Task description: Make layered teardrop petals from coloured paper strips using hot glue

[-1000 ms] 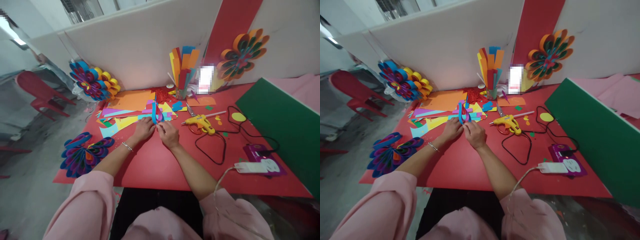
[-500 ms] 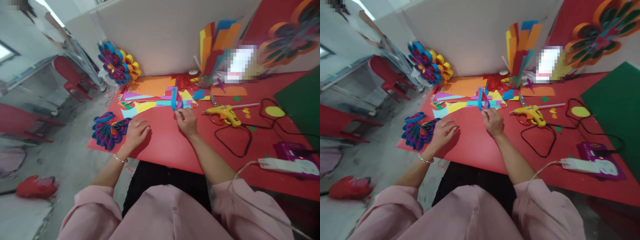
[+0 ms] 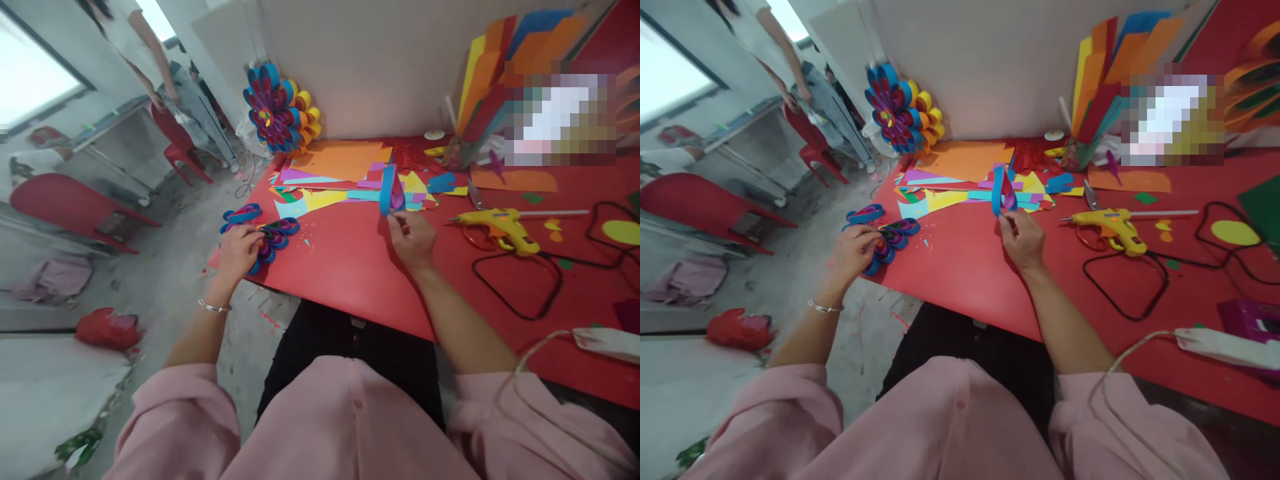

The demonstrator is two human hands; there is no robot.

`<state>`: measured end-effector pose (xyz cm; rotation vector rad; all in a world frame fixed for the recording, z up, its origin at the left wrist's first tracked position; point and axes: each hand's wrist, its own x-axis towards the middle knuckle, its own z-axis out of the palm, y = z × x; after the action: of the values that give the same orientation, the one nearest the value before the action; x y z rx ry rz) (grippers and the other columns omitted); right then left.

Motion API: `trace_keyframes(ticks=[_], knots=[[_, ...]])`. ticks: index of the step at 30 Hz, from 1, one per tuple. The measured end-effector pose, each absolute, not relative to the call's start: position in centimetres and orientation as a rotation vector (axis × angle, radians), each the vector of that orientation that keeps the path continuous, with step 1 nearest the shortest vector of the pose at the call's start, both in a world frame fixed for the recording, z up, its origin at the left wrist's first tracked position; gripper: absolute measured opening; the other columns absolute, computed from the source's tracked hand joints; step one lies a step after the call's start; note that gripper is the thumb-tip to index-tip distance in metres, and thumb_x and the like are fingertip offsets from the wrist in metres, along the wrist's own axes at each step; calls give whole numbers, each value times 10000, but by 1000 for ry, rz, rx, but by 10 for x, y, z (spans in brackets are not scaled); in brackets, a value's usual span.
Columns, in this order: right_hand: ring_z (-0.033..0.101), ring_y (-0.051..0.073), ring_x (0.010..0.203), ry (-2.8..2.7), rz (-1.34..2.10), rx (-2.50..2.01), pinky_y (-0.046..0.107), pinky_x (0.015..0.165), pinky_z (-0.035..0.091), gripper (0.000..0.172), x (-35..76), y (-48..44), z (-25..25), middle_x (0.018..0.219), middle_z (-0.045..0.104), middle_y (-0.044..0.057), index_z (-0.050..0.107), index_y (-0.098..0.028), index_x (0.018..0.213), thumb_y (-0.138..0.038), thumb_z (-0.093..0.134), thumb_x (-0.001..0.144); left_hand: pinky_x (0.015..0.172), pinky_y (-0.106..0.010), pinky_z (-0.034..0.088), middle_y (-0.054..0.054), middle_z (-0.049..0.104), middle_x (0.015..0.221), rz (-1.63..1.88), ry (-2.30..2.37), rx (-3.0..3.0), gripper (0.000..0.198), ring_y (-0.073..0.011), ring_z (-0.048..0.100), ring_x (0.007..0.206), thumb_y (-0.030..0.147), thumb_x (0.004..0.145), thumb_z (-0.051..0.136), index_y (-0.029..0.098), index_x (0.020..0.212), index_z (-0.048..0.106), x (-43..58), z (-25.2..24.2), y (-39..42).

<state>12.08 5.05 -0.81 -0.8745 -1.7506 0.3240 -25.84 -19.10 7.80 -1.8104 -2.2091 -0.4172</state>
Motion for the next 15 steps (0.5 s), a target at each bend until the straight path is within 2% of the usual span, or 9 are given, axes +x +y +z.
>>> trace_keyframes(ticks=[3, 7, 9, 12, 15], knots=[[667, 192, 701, -1761, 293, -864, 330, 682, 514, 367, 121, 51, -8, 852, 783, 60, 730, -239, 936, -545, 579, 1068, 1103, -533, 544, -126, 744, 1352, -99, -2207, -2002, 326, -344, 666, 1290, 220, 955, 649, 242, 1222, 836, -276, 96, -155], [667, 190, 687, -1771, 267, -851, 328, 677, 519, 364, 123, 53, -9, 852, 793, 59, 742, -238, 928, -534, 587, 1072, 1128, -442, 556, -96, 737, 1359, 197, -2179, -2290, 396, -287, 665, 1304, 187, 892, 677, 266, 1248, 833, -302, 118, -125], [671, 194, 692, -1786, 268, -880, 332, 681, 524, 379, 123, 54, -9, 859, 795, 64, 743, -239, 928, -551, 580, 1070, 1184, -444, 535, -84, 692, 1491, 252, -2146, -2369, 423, -288, 630, 1399, 171, 891, 673, 273, 1271, 828, -307, 124, -125], [676, 199, 698, -1816, 283, -918, 340, 691, 529, 392, 123, 53, -10, 861, 794, 68, 748, -241, 936, -566, 571, 1065, 1287, -516, 470, -78, 576, 1676, 228, -2098, -2457, 465, -327, 535, 1548, 90, 861, 640, 256, 1246, 841, -305, 126, -136], [675, 199, 690, -1835, 310, -921, 347, 693, 527, 374, 123, 53, -11, 847, 788, 65, 753, -241, 945, -554, 582, 1060, 1327, -576, 424, -98, 512, 1737, 216, -2078, -2470, 431, -356, 463, 1619, 70, 863, 621, 224, 1195, 850, -303, 122, -147]])
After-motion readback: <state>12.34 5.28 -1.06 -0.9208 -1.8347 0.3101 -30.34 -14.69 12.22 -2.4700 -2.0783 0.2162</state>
